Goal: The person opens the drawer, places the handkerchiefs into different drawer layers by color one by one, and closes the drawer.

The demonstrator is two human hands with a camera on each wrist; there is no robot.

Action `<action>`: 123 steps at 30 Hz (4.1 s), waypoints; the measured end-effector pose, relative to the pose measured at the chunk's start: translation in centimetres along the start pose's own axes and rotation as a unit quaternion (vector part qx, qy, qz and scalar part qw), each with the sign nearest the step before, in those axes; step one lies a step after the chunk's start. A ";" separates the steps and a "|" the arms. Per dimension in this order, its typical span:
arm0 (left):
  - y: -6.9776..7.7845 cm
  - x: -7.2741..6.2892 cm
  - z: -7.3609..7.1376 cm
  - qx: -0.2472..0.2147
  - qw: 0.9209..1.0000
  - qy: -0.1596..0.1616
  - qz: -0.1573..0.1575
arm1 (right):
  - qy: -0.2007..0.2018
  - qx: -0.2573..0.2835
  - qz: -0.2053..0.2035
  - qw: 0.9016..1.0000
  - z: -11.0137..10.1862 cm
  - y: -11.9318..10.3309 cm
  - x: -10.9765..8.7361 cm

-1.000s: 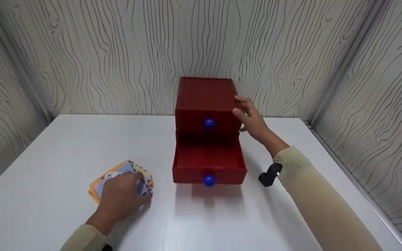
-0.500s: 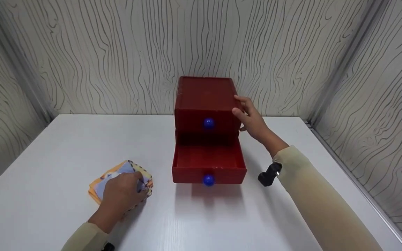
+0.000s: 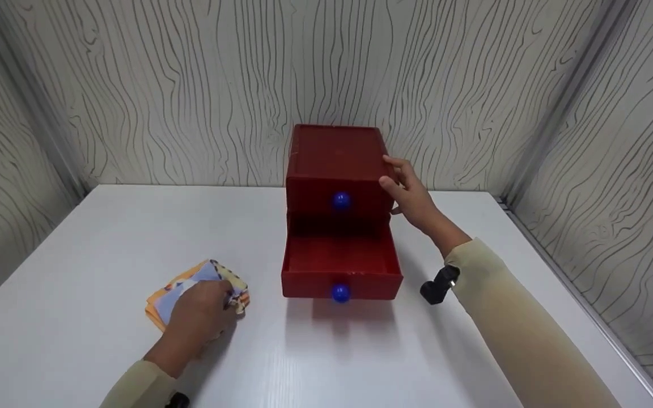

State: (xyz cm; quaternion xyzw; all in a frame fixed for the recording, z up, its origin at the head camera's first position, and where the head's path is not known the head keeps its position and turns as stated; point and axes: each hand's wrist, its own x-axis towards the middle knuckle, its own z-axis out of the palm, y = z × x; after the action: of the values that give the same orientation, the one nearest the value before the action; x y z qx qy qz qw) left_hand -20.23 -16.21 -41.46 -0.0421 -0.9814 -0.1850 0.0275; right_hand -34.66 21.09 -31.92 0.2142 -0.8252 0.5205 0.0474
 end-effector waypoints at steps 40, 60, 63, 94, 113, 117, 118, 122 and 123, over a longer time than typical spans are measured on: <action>2.9 -1.2 -8.6 -0.087 0.958 0.264 0.069 | 0.000 -0.010 0.009 1.000 0.1 -0.7 -0.4; 11.6 1.7 -9.3 -0.120 0.888 0.360 0.259 | -0.006 -0.021 0.021 1.000 0.2 -3.7 -1.6; 12.6 2.1 -8.5 -0.105 0.892 0.339 0.281 | -0.007 -0.016 0.023 1.000 0.4 -3.7 -1.7; 17.0 5.8 -2.3 -0.053 0.954 0.214 0.203 | -0.002 -0.002 0.011 1.000 0.8 -1.6 -0.2; 16.7 4.1 -2.1 -0.111 0.960 0.176 0.189 | -0.005 -0.009 0.003 1.000 1.0 -3.5 -1.1; 16.2 3.0 -2.3 -0.140 0.949 0.185 0.211 | -0.004 -0.016 0.007 1.000 0.9 -3.5 -1.1; 16.1 2.7 -2.3 -0.148 0.946 0.188 0.217 | -0.004 -0.018 0.007 1.000 0.9 -3.5 -1.1; 15.7 1.4 -2.0 -0.173 0.928 0.208 0.255 | -0.001 -0.010 0.006 1.000 0.9 -3.5 -1.1; 15.6 1.0 -2.0 -0.170 0.925 0.214 0.265 | -0.002 -0.006 0.006 1.000 0.9 -3.5 -1.1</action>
State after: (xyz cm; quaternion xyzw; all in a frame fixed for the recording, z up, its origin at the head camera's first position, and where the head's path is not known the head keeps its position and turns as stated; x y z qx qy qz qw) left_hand -19.75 -2.42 -33.96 -0.2643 -0.8589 -0.3398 0.2774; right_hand -32.15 19.34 -29.72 0.2099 -0.8298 0.5151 0.0444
